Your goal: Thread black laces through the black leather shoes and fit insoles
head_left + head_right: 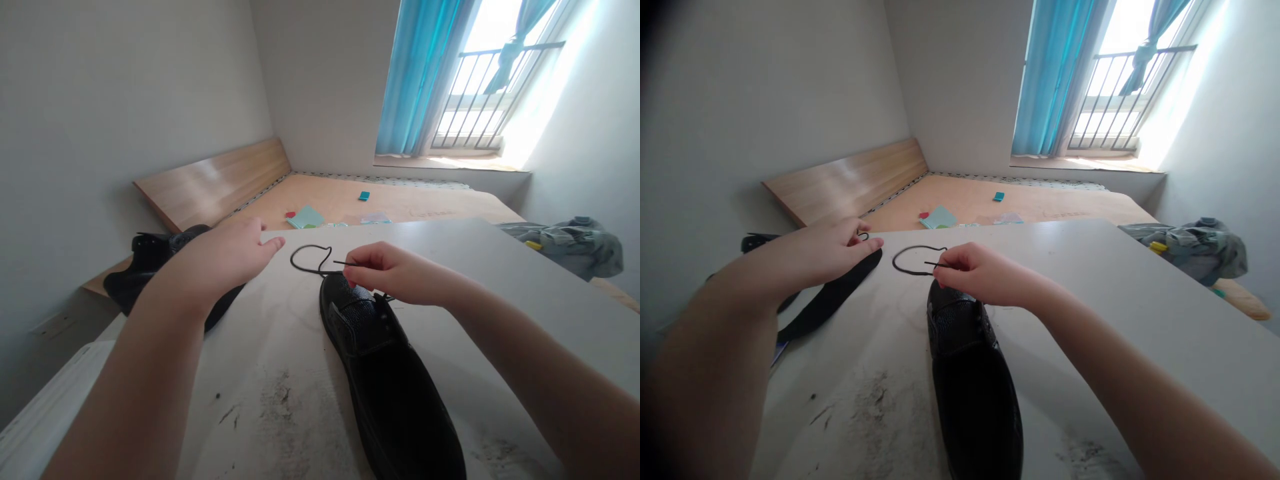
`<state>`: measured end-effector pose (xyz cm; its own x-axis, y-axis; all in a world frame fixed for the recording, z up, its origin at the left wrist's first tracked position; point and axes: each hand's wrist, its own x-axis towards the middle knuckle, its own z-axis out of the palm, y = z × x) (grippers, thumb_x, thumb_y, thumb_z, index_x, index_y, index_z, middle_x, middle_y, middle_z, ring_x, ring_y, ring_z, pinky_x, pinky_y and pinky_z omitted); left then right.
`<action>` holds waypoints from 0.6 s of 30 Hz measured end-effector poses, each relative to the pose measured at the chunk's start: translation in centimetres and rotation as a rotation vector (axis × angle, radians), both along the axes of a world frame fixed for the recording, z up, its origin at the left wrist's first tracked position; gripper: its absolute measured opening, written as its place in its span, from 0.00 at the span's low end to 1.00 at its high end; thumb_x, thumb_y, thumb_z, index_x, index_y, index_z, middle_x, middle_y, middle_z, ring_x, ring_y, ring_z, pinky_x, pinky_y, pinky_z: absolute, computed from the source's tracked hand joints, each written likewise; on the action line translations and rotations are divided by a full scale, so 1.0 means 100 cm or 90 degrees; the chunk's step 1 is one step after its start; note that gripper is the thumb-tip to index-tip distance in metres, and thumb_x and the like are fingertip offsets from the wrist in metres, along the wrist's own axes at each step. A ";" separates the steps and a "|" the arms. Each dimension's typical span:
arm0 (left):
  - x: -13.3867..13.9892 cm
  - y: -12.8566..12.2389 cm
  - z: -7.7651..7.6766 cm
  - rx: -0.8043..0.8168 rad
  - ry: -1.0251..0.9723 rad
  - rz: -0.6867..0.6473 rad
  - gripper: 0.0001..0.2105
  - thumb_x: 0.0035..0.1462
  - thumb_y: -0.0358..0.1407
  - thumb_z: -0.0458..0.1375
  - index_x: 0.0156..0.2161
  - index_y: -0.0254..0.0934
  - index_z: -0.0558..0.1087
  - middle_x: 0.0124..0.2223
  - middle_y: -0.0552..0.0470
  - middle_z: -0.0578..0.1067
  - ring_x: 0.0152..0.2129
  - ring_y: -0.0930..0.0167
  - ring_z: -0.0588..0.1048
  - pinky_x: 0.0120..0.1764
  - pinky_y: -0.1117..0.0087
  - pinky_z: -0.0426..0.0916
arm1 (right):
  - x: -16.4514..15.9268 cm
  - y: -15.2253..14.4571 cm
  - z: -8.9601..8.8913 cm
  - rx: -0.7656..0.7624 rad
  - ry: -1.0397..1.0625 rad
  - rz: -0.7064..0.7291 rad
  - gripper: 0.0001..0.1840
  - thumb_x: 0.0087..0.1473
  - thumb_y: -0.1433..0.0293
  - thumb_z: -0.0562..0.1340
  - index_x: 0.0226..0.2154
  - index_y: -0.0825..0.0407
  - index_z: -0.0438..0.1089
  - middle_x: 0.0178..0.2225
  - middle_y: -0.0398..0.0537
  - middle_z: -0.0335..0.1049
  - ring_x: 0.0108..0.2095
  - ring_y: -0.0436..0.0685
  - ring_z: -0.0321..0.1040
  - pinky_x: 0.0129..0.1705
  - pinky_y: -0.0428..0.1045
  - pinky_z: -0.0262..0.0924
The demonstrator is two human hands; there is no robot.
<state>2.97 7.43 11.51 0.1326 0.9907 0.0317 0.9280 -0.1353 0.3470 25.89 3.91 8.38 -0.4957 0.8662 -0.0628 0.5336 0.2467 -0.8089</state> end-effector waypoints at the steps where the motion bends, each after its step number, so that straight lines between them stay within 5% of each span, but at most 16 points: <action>1: 0.000 -0.003 0.001 -0.004 0.034 -0.053 0.22 0.53 0.51 0.52 0.45 0.39 0.73 0.46 0.44 0.75 0.42 0.58 0.71 0.42 0.65 0.61 | -0.001 0.000 -0.001 -0.002 -0.006 -0.002 0.14 0.55 0.63 0.57 0.23 0.54 0.63 0.19 0.37 0.50 0.20 0.44 0.46 0.21 0.44 0.43; 4: 0.014 -0.015 0.001 -0.078 0.017 -0.268 0.16 0.56 0.45 0.50 0.44 0.44 0.75 0.47 0.51 0.77 0.42 0.64 0.72 0.42 0.70 0.60 | -0.004 0.001 -0.005 0.005 -0.020 -0.014 0.15 0.56 0.61 0.57 0.25 0.53 0.63 0.20 0.37 0.51 0.20 0.45 0.47 0.20 0.44 0.44; 6: 0.028 -0.021 -0.001 -0.124 -0.002 -0.327 0.14 0.54 0.43 0.52 0.39 0.42 0.78 0.39 0.52 0.79 0.36 0.66 0.73 0.37 0.72 0.61 | -0.004 0.002 -0.006 -0.001 -0.016 0.004 0.16 0.57 0.59 0.56 0.24 0.53 0.62 0.20 0.37 0.52 0.20 0.45 0.48 0.20 0.43 0.44; 13: 0.038 -0.030 0.005 -0.067 0.014 -0.355 0.12 0.55 0.40 0.51 0.29 0.41 0.77 0.26 0.55 0.76 0.22 0.72 0.70 0.26 0.73 0.56 | -0.001 0.000 -0.007 -0.005 -0.001 0.027 0.17 0.57 0.57 0.55 0.26 0.53 0.62 0.22 0.39 0.54 0.22 0.45 0.49 0.21 0.43 0.46; 18: 0.032 -0.030 0.004 -0.211 0.112 -0.310 0.11 0.50 0.36 0.52 0.28 0.44 0.78 0.28 0.55 0.78 0.24 0.70 0.72 0.25 0.72 0.57 | -0.007 -0.004 -0.008 -0.008 -0.095 0.059 0.16 0.57 0.59 0.56 0.27 0.54 0.65 0.23 0.40 0.56 0.23 0.47 0.51 0.23 0.44 0.47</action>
